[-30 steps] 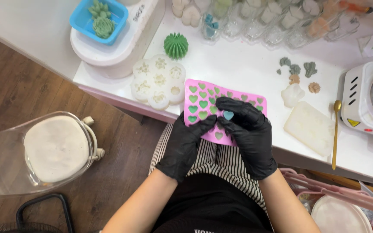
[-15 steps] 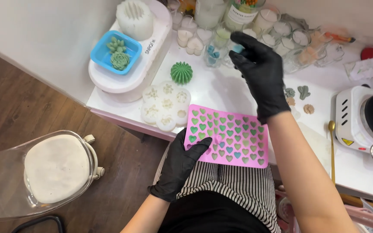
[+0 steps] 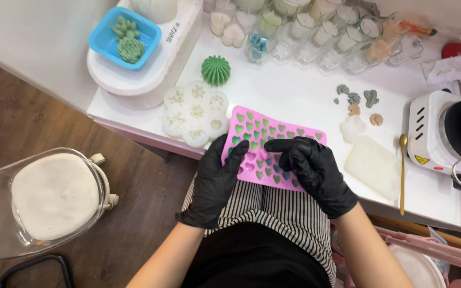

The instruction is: Demolding various wax shapes such as succulents and small hearts from silicone molds at a workbench.

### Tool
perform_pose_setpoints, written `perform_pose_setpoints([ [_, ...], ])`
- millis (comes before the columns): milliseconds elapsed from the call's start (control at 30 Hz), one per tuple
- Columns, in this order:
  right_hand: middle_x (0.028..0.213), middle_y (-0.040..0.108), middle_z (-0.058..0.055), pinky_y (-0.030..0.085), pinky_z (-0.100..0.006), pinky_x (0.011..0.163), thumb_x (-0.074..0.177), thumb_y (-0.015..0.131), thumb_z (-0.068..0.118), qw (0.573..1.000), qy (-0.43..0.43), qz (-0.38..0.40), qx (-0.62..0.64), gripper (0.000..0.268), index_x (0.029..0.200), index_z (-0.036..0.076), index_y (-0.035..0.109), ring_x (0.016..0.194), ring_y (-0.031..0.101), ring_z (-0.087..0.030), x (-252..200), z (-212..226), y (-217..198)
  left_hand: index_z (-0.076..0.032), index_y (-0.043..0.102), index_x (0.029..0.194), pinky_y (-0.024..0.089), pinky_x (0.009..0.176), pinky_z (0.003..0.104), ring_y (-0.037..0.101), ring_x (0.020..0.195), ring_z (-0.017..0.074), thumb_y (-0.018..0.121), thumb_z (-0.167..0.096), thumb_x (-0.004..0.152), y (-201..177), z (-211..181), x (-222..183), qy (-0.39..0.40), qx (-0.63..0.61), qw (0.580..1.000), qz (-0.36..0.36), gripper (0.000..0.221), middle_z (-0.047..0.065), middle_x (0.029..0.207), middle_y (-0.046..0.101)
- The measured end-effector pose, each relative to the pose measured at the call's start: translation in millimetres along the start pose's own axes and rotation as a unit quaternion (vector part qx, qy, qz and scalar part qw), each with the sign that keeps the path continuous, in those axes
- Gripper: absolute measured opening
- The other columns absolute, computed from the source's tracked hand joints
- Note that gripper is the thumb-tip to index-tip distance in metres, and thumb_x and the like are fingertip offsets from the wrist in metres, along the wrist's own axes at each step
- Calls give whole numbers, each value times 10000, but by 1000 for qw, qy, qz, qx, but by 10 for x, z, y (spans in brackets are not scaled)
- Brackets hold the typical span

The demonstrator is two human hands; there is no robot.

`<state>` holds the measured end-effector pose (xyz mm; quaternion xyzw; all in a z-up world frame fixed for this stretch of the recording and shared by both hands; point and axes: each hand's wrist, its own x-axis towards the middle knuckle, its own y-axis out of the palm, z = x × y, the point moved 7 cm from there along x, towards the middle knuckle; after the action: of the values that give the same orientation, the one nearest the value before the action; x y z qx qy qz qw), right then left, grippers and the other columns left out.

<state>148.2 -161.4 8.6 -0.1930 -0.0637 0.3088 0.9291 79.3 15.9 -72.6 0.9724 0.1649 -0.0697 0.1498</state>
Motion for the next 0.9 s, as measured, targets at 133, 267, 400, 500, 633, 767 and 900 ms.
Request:
perform_pose_setpoints([
  [133, 761, 650, -26, 519, -279, 704, 1073, 434, 385, 985, -98, -8, -139, 436, 1247, 121, 734, 704, 647, -142, -69, 60, 22, -58, 674, 1267, 531, 638, 214, 623, 790, 17, 699, -217, 965, 48, -52, -16, 21, -28, 999, 5, 342, -42, 964, 717],
  [267, 822, 637, -74, 489, -328, 688, 1047, 497, 344, 941, -191, 6, -278, 388, 1250, 124, 743, 756, 628, -225, -71, 198, 153, -52, 688, 1228, 513, 636, 211, 596, 754, 21, 713, -210, 968, 45, -88, -32, 39, -5, 999, -6, 305, -39, 953, 718],
  [400, 819, 637, -65, 492, -330, 668, 1058, 484, 373, 951, -185, 19, -245, 422, 1240, 91, 740, 732, 622, -198, -92, 69, 112, -17, 699, 1202, 498, 642, 221, 590, 746, 42, 725, -192, 983, 48, -21, -60, 34, -40, 999, 11, 281, -4, 935, 707],
  [500, 795, 636, -50, 503, -299, 708, 1112, 415, 453, 996, -90, -10, -10, 542, 1238, 17, 712, 714, 604, -154, -109, -139, -25, -10, 700, 1208, 546, 758, 218, 655, 870, 36, 730, -166, 969, -21, -96, -157, 50, -46, 998, -18, 287, 2, 1018, 743],
  [633, 797, 661, -69, 498, -287, 714, 1111, 377, 525, 988, -29, -54, 142, 651, 1225, -39, 684, 725, 617, -163, -96, -227, -135, -55, 679, 1227, 519, 616, 248, 659, 799, 56, 695, -219, 945, -158, 115, -381, -52, -22, 995, -77, 327, 1, 976, 738],
  [767, 867, 682, -108, 514, -308, 729, 1130, 379, 518, 963, -15, -129, 238, 659, 1206, -74, 659, 727, 635, -192, -115, -311, -282, 10, 646, 1253, 552, 679, 267, 659, 773, 121, 738, -206, 953, -85, 448, -546, -30, -90, 992, -77, 381, 51, 997, 720],
  [900, 908, 691, -132, 540, -314, 805, 1182, 434, 385, 965, -46, -173, 192, 517, 1253, -73, 662, 803, 667, -203, -218, -266, -442, -21, 634, 1261, 580, 708, 275, 690, 809, 107, 795, -138, 850, 297, 448, -554, -76, -94, 992, 36, 457, 47, 1045, 751],
])
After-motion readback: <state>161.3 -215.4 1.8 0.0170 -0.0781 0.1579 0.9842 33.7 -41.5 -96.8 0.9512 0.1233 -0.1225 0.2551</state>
